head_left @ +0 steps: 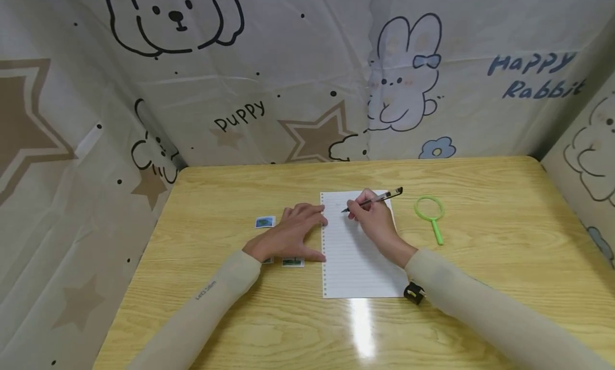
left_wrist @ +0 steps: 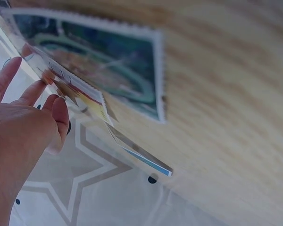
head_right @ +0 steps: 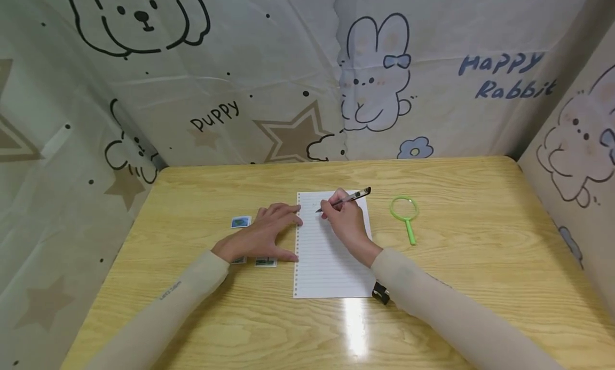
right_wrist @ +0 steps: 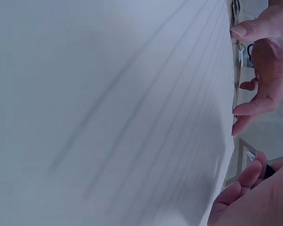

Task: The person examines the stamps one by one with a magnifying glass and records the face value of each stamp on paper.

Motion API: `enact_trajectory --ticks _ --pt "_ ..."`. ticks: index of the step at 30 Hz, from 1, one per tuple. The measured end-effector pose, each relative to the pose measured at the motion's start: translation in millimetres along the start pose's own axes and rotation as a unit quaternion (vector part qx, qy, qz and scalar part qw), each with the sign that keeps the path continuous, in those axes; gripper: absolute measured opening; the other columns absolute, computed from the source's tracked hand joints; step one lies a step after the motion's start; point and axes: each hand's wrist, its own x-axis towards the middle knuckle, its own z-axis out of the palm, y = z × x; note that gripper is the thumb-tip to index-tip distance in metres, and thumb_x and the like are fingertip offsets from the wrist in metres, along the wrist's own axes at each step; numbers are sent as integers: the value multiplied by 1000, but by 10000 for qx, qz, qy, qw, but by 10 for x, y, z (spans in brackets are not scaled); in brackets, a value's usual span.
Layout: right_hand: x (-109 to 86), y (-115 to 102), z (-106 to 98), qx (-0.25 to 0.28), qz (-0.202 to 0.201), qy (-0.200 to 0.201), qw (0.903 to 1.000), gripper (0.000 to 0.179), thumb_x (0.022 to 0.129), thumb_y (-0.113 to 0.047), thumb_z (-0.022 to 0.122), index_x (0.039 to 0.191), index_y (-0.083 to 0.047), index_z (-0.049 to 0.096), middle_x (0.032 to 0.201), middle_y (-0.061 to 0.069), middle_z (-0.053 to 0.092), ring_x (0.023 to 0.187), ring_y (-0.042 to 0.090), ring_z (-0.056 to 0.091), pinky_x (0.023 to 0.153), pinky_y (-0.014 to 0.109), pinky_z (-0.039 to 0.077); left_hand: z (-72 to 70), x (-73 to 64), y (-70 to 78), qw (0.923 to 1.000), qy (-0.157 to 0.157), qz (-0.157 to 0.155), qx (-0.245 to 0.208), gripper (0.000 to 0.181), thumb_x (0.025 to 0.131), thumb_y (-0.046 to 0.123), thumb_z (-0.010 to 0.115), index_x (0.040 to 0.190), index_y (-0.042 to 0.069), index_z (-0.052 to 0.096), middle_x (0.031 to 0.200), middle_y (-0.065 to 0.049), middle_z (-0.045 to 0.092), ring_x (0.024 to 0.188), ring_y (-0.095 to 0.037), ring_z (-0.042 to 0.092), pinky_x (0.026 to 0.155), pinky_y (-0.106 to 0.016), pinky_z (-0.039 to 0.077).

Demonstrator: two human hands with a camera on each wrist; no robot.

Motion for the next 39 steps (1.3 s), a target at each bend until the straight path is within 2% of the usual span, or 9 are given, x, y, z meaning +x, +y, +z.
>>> enact_trajectory --ticks 13,27,39 --pt "59 55 34 -112 278 -62 9995 18 105 -20 74 96 -8 63 84 4 77 75 15 62 62 24 43 -7 1 8 10000 -17 33 31 79 89 60 87 148 18 56 176 -9 30 159 -32 22 118 -58 23" --pt "82 81 39 -148 126 -172 9997 18 105 -18 74 95 -8 64 84 4 77 75 16 63 62 24 45 1 -4 -13 10000 7 77 14 78 89 59 87 147 18 56 176 -9 29 158 -31 23 115 -55 24" --pt "68 67 33 -245 99 -231 9994 17 105 -18 74 96 -7 64 85 5 77 75 17 64 61 24 45 -7 -8 -6 9999 8 114 -27 77 90 58 88 147 17 57 176 -10 30 159 -33 23 117 -59 24"
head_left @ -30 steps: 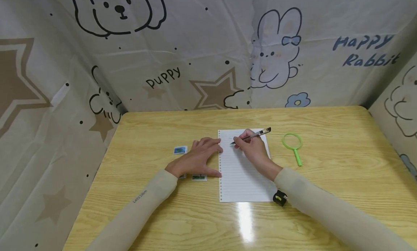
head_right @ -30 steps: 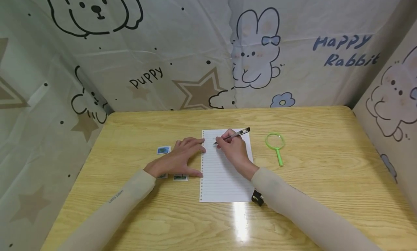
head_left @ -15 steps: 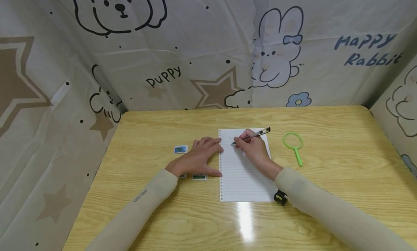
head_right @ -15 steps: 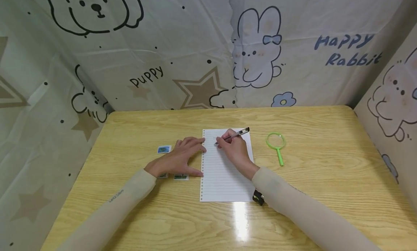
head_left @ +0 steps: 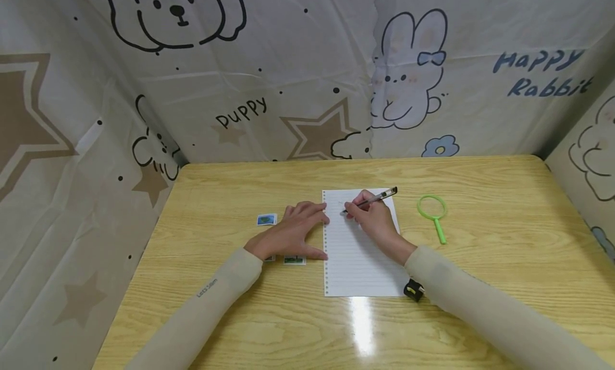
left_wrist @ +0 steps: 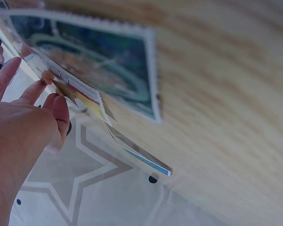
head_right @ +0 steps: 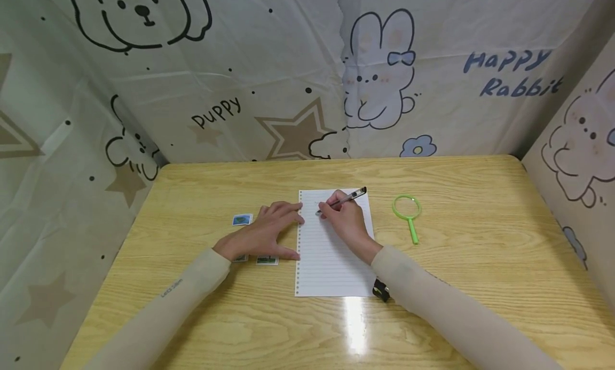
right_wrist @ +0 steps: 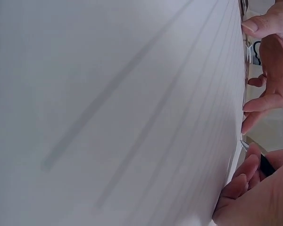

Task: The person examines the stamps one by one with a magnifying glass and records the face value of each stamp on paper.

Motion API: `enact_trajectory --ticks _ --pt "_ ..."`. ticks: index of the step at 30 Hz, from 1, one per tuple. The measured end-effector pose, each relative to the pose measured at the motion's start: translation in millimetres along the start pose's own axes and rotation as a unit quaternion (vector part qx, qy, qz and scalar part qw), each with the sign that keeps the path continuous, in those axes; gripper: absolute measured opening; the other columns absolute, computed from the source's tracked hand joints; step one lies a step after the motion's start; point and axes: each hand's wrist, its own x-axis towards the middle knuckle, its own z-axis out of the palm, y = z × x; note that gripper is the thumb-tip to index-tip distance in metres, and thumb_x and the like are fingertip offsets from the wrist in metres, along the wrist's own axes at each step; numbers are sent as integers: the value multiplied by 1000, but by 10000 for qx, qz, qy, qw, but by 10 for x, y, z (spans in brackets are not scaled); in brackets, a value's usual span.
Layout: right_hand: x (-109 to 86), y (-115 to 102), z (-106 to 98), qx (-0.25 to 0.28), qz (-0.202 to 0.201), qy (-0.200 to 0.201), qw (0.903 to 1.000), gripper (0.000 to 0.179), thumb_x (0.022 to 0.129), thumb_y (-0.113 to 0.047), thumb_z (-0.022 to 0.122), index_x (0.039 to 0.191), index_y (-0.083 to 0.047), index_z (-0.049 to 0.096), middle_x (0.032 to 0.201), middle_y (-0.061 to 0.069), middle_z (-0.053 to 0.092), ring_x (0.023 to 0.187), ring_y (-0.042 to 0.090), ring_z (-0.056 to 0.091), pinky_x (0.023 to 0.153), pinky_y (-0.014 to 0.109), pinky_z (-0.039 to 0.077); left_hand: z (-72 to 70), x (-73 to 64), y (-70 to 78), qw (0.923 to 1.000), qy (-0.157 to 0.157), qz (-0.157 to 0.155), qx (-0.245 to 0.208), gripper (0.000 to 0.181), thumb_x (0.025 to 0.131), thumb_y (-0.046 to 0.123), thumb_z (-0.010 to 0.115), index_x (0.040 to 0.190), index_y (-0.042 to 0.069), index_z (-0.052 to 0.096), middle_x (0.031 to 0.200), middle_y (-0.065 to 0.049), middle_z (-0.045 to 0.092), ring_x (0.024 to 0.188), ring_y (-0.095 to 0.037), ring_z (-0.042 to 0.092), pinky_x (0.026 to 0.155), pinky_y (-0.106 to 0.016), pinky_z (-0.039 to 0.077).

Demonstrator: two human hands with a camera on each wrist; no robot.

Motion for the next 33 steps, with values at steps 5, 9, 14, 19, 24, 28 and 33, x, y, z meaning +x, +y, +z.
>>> enact_trajectory --ticks 5,9,14,19,24,28,33 --pt "5 9 6 -52 -28 15 10000 17 105 -18 74 95 -8 64 84 4 77 72 15 63 60 24 45 6 -2 -4 10000 -1 10 14 77 90 59 87 147 17 57 176 -10 30 159 -33 23 117 -58 24" --pt "9 15 13 -58 -64 8 10000 17 106 -18 74 96 -7 65 84 6 77 72 16 63 60 24 44 14 -1 -14 10000 10 13 17 77 90 59 87 147 17 57 176 -10 30 159 -32 23 116 -57 24" --pt "12 19 19 -68 -62 25 10000 17 106 -18 73 97 -7 65 85 7 77 73 17 63 60 24 44 16 0 -16 10000 18 19 54 77 90 60 86 147 18 56 176 -10 30 158 -31 24 114 -56 25" --pt "14 12 27 -133 -38 67 9999 17 106 -20 73 97 -8 65 87 6 78 76 17 65 62 24 44 9 -3 -10 10000 21 31 60 77 90 60 86 147 18 56 176 -10 31 158 -32 24 113 -55 26" --pt "5 3 25 -129 -50 82 9999 16 106 -18 73 96 -8 65 86 8 78 76 19 66 61 24 44 10 -8 -9 10000 -2 32 31 76 90 59 86 147 17 56 176 -10 30 159 -32 23 115 -57 25" --pt "2 3 16 -103 -77 59 9999 16 106 -17 73 95 -7 65 86 9 77 77 20 68 61 24 45 13 -6 -11 10000 6 57 17 76 91 58 87 147 17 56 176 -11 30 158 -33 23 115 -57 25" --pt "8 14 10 -49 -95 136 9999 16 107 -16 71 96 -6 64 89 11 78 80 20 71 62 23 46 19 -5 -18 10000 15 50 25 76 91 59 86 146 17 56 176 -10 30 158 -33 23 115 -57 24"
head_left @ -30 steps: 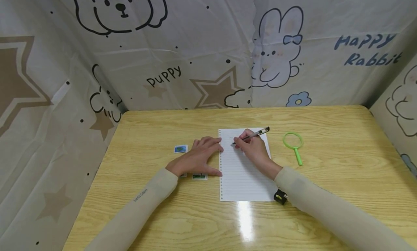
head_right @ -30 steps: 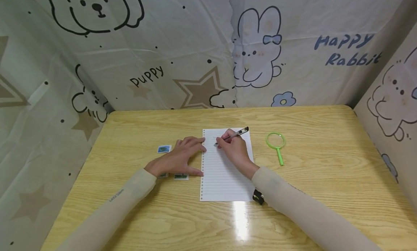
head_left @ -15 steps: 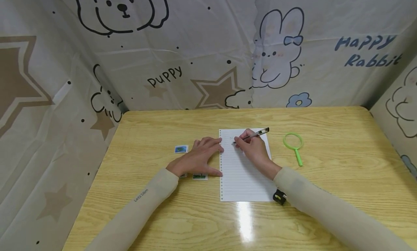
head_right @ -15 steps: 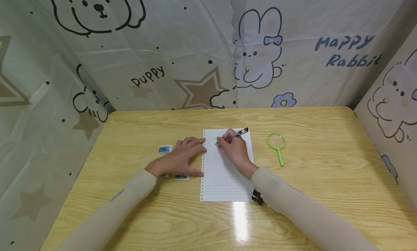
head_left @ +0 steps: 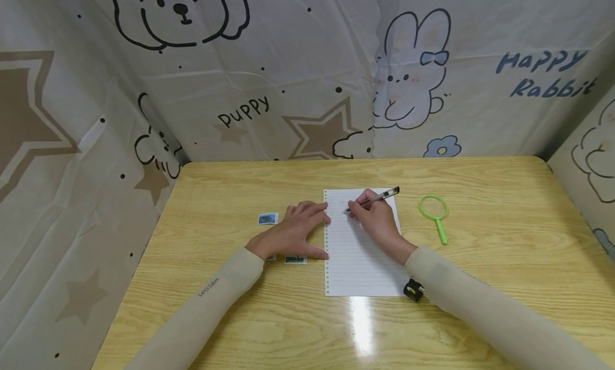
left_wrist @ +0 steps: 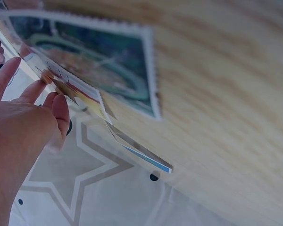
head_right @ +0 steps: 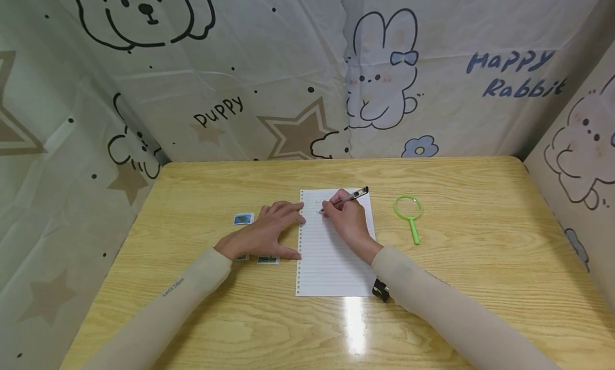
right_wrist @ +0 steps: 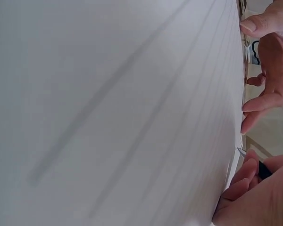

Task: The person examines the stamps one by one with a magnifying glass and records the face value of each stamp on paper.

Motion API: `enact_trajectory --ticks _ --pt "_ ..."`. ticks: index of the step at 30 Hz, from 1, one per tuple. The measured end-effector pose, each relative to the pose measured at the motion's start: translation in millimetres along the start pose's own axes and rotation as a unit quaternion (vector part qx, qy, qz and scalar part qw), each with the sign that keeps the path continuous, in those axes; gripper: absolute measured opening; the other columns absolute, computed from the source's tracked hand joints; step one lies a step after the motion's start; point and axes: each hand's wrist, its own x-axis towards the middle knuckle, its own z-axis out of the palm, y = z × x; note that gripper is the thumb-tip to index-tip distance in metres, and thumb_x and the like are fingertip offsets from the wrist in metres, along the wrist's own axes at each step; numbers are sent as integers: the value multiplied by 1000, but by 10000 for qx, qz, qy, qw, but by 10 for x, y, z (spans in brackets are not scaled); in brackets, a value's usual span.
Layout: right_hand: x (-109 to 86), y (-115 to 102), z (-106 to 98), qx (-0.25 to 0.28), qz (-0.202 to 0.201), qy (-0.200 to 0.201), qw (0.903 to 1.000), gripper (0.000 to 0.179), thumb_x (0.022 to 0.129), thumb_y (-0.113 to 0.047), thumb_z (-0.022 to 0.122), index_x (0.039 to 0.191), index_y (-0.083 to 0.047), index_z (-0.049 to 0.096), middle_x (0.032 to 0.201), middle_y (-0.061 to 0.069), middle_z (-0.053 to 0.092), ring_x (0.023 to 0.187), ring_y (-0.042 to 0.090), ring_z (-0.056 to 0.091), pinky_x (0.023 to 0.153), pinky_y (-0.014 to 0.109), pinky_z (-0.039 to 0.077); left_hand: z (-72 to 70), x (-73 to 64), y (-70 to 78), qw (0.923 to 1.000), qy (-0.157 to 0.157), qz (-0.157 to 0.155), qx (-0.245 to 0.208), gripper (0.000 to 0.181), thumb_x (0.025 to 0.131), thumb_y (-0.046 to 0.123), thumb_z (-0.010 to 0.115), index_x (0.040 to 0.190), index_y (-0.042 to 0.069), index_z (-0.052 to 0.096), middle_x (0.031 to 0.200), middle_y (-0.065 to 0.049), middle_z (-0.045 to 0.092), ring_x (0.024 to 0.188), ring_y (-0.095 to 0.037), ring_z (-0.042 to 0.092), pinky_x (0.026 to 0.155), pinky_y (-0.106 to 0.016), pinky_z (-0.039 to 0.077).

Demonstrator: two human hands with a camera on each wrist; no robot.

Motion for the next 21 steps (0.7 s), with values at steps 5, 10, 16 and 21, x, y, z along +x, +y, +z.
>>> enact_trajectory --ticks 5,10,16,21 --pt "-6 11 -23 8 18 57 10000 17 107 -15 70 96 -5 63 88 12 77 78 20 68 61 23 45 1 5 4 10000 -16 -54 -11 76 91 60 86 147 18 56 177 -10 29 159 -32 22 116 -57 23" --pt "-8 12 -23 92 -3 -37 10000 16 106 -14 72 96 -5 63 87 12 77 79 21 69 62 22 46 1 2 14 10000 -34 -90 7 77 90 60 86 147 18 56 177 -9 29 159 -32 23 116 -56 24" --pt "-11 16 -23 71 -20 -16 10000 16 107 -15 72 96 -6 64 87 11 77 77 22 68 60 23 44 4 3 12 9999 -64 -88 4 77 91 61 85 148 18 56 177 -10 28 159 -33 22 116 -57 23" --pt "-6 5 -41 57 -1 -11 10000 16 106 -16 72 96 -6 65 87 11 78 77 21 69 60 22 44 -5 13 20 9999 -68 -91 -10 77 91 59 85 148 17 56 177 -10 27 159 -33 22 118 -58 23"
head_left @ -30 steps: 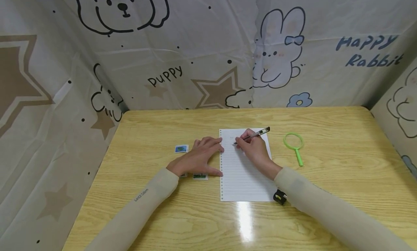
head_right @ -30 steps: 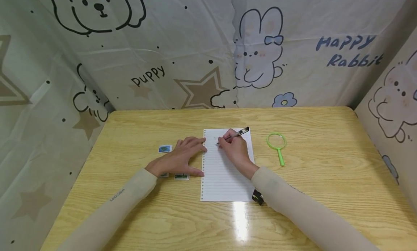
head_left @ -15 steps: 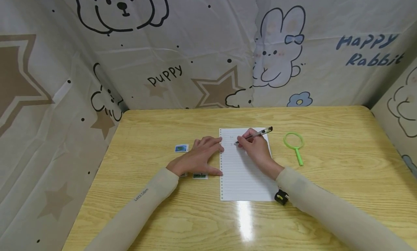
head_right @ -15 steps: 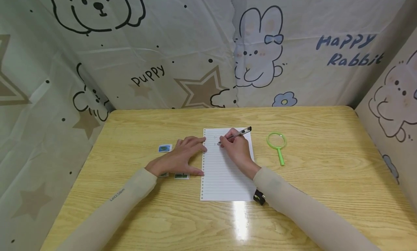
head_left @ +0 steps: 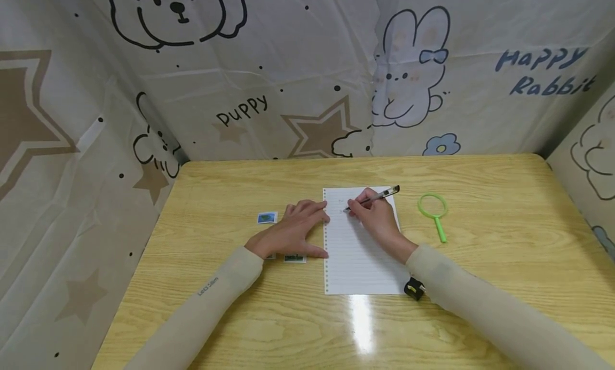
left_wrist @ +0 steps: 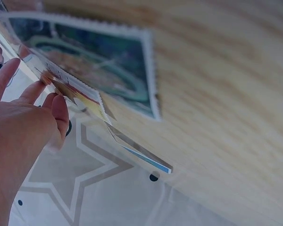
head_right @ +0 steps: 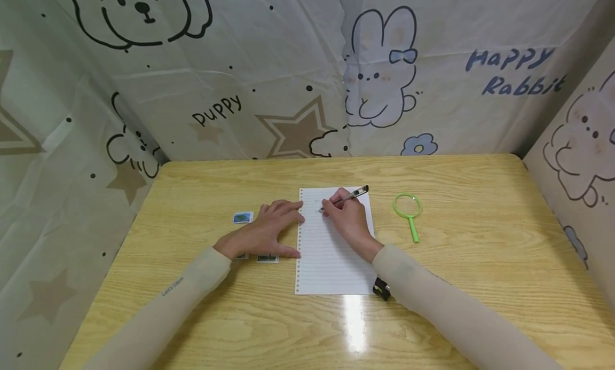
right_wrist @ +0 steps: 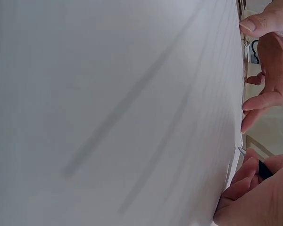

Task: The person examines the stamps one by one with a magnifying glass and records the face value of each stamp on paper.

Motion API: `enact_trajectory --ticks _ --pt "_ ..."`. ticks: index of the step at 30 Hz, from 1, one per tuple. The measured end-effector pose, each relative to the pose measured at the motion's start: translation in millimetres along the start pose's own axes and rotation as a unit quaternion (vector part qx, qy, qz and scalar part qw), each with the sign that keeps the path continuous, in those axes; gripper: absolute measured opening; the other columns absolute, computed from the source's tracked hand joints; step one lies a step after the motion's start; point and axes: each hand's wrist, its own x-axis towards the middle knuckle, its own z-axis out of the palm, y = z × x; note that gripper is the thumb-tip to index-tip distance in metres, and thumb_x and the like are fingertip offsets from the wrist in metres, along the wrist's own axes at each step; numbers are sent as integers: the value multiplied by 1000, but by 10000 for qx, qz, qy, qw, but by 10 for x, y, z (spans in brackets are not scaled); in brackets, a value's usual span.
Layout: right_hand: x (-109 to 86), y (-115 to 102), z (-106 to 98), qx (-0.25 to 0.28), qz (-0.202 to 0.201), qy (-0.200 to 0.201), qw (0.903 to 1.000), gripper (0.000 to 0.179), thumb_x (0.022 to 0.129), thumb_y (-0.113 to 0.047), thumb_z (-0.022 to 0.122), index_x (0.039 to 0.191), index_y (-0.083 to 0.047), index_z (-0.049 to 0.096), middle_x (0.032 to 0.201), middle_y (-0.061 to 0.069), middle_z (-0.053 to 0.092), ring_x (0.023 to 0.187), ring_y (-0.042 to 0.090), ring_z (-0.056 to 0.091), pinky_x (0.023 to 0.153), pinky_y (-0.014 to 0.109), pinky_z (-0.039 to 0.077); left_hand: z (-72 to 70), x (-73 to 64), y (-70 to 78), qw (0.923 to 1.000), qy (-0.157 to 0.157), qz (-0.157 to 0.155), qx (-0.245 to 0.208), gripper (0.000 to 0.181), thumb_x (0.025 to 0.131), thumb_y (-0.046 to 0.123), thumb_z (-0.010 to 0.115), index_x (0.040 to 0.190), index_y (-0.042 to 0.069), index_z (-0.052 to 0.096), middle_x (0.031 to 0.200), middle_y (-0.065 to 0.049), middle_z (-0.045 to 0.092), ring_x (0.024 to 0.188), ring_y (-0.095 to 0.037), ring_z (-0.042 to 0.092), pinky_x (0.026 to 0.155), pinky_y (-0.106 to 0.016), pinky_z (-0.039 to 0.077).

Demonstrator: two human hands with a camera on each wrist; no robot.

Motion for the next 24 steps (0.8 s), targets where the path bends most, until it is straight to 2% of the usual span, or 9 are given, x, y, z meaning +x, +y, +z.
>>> enact_trajectory --ticks 6,11,14,20,24 --pt "6 20 -34 -46 144 134 9998 19 106 -22 73 101 -6 66 86 6 75 78 18 65 63 24 45 -2 4 6 10000 1 -8 57 77 91 60 85 148 18 56 177 -9 28 159 -33 22 119 -58 23" --pt "7 31 -66 205 130 219 9995 20 105 -23 75 107 -4 67 88 5 71 80 17 61 69 25 47 -2 -1 4 10000 -2 0 65 77 91 60 85 148 18 56 177 -10 28 159 -33 22 118 -58 23" --pt "2 24 -88 368 153 162 9991 24 107 -25 73 109 -1 68 88 6 72 79 16 62 68 24 47 -2 -3 0 10000 -5 1 99 76 91 61 85 148 18 56 177 -9 28 159 -33 22 118 -58 23" --pt "-25 -9 -139 975 547 -44 9937 41 114 -27 50 123 6 72 92 8 80 76 11 66 71 25 50 -9 -5 1 10000 17 45 68 76 91 59 85 148 17 56 177 -10 28 159 -34 22 118 -59 22" --pt "-43 -21 -170 1238 570 -63 9906 47 115 -26 41 129 7 71 93 6 79 76 12 64 74 26 49 -6 -6 6 10000 14 16 73 76 91 60 85 148 18 56 177 -10 28 159 -34 22 118 -59 21"
